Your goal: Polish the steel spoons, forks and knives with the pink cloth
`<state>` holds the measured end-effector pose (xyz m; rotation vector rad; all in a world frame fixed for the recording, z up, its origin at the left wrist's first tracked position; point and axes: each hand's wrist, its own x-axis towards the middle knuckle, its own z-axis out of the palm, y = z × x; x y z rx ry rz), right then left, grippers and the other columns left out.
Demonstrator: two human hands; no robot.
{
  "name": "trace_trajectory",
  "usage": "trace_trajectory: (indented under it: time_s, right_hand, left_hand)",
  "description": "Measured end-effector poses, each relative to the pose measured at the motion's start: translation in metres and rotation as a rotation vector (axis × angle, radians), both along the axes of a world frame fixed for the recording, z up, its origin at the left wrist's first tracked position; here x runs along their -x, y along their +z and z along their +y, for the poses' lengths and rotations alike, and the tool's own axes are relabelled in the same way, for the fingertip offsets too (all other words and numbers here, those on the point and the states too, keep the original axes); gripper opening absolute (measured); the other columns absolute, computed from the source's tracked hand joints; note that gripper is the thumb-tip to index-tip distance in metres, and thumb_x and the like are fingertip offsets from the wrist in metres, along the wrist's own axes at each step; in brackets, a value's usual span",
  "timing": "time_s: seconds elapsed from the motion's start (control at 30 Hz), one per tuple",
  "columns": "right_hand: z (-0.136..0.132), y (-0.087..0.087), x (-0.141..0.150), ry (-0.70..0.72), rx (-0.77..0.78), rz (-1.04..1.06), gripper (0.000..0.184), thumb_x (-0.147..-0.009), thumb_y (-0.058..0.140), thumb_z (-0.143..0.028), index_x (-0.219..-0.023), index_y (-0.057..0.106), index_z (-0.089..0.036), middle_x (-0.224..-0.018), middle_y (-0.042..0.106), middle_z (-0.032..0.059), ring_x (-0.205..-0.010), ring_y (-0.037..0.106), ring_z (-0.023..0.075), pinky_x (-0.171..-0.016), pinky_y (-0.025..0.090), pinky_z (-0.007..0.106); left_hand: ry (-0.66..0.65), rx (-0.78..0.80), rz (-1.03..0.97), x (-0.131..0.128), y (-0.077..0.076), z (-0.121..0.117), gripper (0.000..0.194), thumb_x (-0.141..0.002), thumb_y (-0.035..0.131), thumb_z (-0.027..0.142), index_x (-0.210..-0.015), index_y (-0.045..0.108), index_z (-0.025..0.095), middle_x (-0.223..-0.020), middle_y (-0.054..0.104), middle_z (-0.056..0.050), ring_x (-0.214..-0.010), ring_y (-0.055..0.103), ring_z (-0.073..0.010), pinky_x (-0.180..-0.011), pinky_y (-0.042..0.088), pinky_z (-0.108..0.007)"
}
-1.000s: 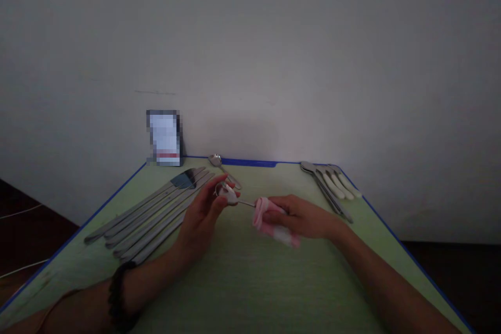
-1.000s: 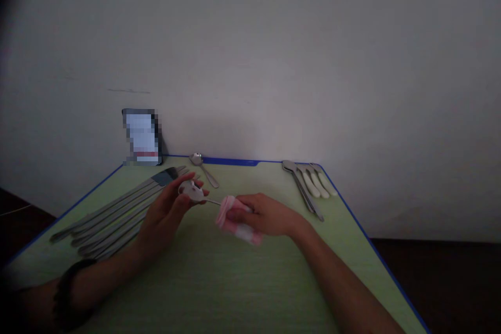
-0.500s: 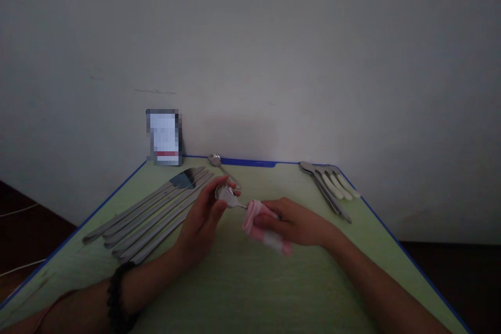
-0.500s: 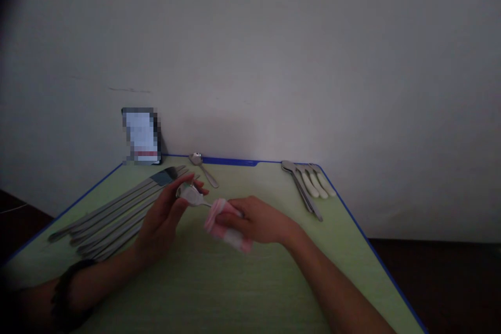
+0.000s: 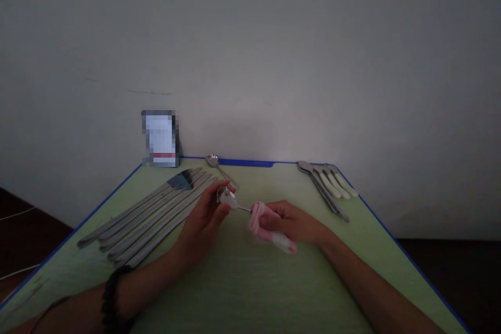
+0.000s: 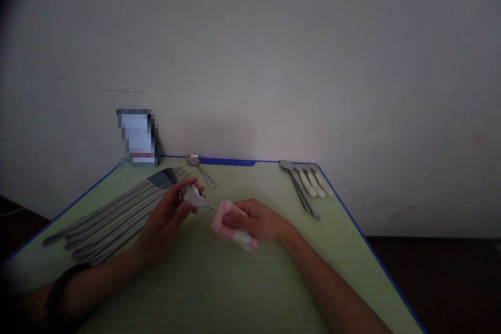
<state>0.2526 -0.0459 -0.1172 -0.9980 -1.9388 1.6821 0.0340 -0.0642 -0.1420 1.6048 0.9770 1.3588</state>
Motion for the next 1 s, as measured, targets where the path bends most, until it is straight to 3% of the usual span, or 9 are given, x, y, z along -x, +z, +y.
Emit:
trace_trajectory:
  time_s: [0.27,0.47,0.57,0.8,1.0]
  right_hand:
    - [-0.0031,0.0017,0.0099,0.082,0.004,-0.062,0.04,-0.079,0.053,-0.054,-0.078,0.055,-0.014,-0.061,0.046,-0.0033,-0.051,0.039,0.0067,-0.044,0.029,0.018]
    - [-0.0005,0.0015,0.0087,0.069,0.01,-0.008,0.041,-0.079,0.053,-0.055,-0.08,0.056,-0.014,-0.061,0.047,-0.0042,-0.049,0.037,0.0057,-0.043,0.028,0.017]
    - [0.0009,-0.0003,0.0074,0.068,0.04,0.013,0.042,-0.077,0.055,-0.056,-0.08,0.057,-0.014,-0.063,0.049,-0.0035,-0.05,0.039,0.0057,-0.043,0.029,0.017]
    - [0.0014,-0.0023,0.0042,0.026,0.129,0.073,0.045,-0.074,0.058,-0.058,-0.08,0.056,-0.013,-0.06,0.049,-0.0042,-0.047,0.038,0.0053,-0.042,0.028,0.017]
    - [0.0006,-0.0015,0.0064,0.051,0.101,0.054,0.042,-0.076,0.058,-0.055,-0.079,0.057,-0.013,-0.061,0.049,-0.004,-0.048,0.037,0.0053,-0.043,0.028,0.017]
  left_hand:
    - [-0.083,0.056,0.065,-0.0017,0.0018,-0.0082,0.034,-0.085,0.056,0.032,-0.117,0.05,0.022,-0.108,0.061,-0.006,-0.096,0.057,-0.0194,-0.082,0.045,-0.03]
    - [0.064,-0.101,-0.005,-0.0003,0.0054,-0.0067,0.033,-0.09,0.048,0.033,-0.123,0.047,0.025,-0.112,0.058,-0.006,-0.094,0.055,-0.0178,-0.08,0.045,-0.03]
    - [0.067,-0.13,-0.048,-0.0012,0.0056,-0.0051,0.039,-0.09,0.049,0.035,-0.127,0.043,0.026,-0.111,0.058,-0.006,-0.091,0.055,-0.0176,-0.077,0.045,-0.029]
    - [-0.082,0.01,0.004,-0.0009,0.0005,-0.0067,0.047,-0.085,0.058,0.031,-0.129,0.042,0.026,-0.117,0.057,-0.007,-0.091,0.057,-0.017,-0.081,0.046,-0.029]
    - [-0.062,0.044,0.032,-0.0003,0.0013,-0.0053,0.043,-0.083,0.061,0.03,-0.124,0.048,0.024,-0.112,0.062,-0.007,-0.097,0.059,-0.0199,-0.084,0.046,-0.03]
